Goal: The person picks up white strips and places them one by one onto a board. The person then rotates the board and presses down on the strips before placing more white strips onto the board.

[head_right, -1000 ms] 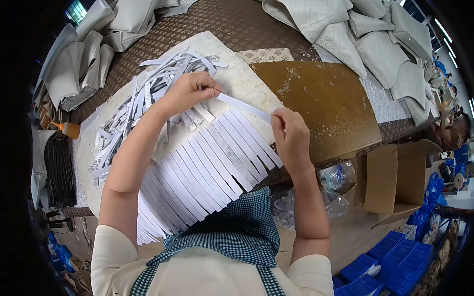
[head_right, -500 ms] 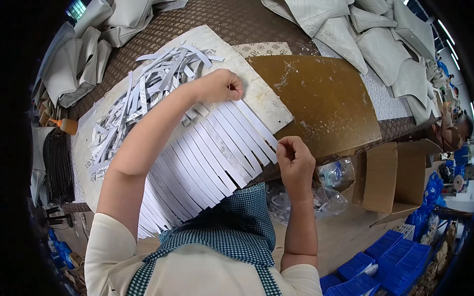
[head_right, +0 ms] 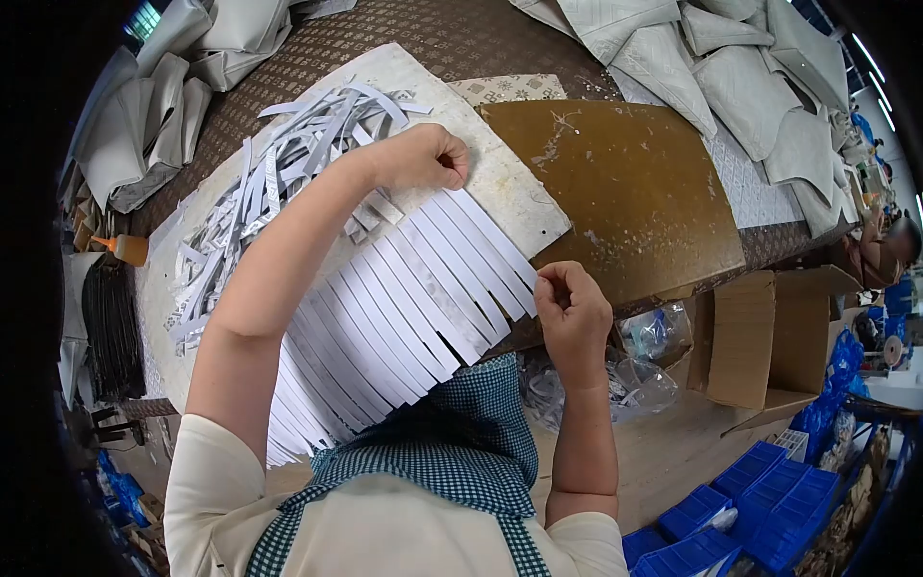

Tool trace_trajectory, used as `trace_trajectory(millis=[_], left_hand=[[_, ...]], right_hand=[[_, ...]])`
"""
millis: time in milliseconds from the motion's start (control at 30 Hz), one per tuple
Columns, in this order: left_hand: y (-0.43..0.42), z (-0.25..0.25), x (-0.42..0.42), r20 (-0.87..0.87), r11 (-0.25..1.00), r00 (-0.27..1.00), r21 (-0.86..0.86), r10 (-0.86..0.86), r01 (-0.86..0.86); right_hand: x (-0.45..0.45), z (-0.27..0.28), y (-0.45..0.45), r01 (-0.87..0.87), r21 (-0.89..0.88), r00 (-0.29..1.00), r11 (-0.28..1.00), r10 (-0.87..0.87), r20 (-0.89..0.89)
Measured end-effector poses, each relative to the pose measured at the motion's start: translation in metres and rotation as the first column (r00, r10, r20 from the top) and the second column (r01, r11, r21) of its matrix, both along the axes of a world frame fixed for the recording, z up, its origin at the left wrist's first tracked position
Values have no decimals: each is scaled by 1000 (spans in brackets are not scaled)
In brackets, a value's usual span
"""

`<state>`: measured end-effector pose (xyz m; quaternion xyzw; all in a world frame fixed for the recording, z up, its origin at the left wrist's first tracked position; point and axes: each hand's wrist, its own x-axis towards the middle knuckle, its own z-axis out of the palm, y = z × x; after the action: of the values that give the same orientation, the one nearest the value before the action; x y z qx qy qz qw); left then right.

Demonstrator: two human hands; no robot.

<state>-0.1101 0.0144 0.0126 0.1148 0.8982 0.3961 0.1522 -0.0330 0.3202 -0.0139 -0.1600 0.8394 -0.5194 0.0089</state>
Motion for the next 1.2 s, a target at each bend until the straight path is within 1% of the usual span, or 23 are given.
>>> trace_trajectory(millis=[233, 333, 433, 467, 533, 633, 667, 767, 867, 933, 967, 1067, 1100, 1133, 1200], left_hand=[[4, -5, 4, -41, 1000, 999, -8, 20, -21], [10, 0, 8, -81, 991, 996, -126, 23, -33], [21, 0, 24, -376, 939, 923, -340, -82, -55], [24, -5, 29, -489, 932, 862, -357, -133, -58], [33, -18, 42, -680, 918, 695, -390, -232, -75], [42, -23, 65, -655, 888, 674, -459, -343, 6], [43, -22, 70, -641, 851, 665, -526, -385, -14], [47, -21, 87, -597, 826, 708, -562, -377, -34], [52, -20, 99, -544, 811, 756, -585, -364, -31], [56, -15, 101, -528, 793, 765, -609, -368, -38], [57, -18, 100, -537, 798, 758, -601, -371, -36], [58, -23, 97, -533, 831, 779, -556, -330, -28], [59, -20, 98, -485, 817, 813, -576, -321, -21], [58, -22, 102, -526, 846, 799, -532, -291, -43], [58, -33, 111, -598, 895, 769, -439, -227, -77]], right_hand=[[0, -3, 0, 4, 60, 1000, 998, -2, -21], [-1, -1, -1, -1, 91, 999, 996, 5, -45], [-3, -1, -1, 1, 138, 996, 990, 11, -88], [-3, 0, -2, 3, 157, 995, 988, 13, -103], [-3, 0, -2, 17, 204, 991, 979, 11, -133], [-2, 0, -5, 34, 246, 987, 969, 6, -160], [-2, 1, -5, 42, 256, 986, 966, 2, -168], [-2, 2, -7, 55, 336, 974, 940, 24, -227], [-5, 12, -10, 67, 492, 921, 868, 135, -364], [-14, 21, -16, 126, 546, 906, 828, 127, -403], [-22, 26, -22, 123, 536, 905, 835, 128, -407], [-49, 43, -62, -59, 365, 909, 929, 201, -365], [-59, 45, -81, -180, 314, 920, 932, 273, -280], [-68, 45, -102, -296, 252, 916, 921, 349, -197], [-83, 32, -147, -443, 231, 874, 866, 474, -103]])
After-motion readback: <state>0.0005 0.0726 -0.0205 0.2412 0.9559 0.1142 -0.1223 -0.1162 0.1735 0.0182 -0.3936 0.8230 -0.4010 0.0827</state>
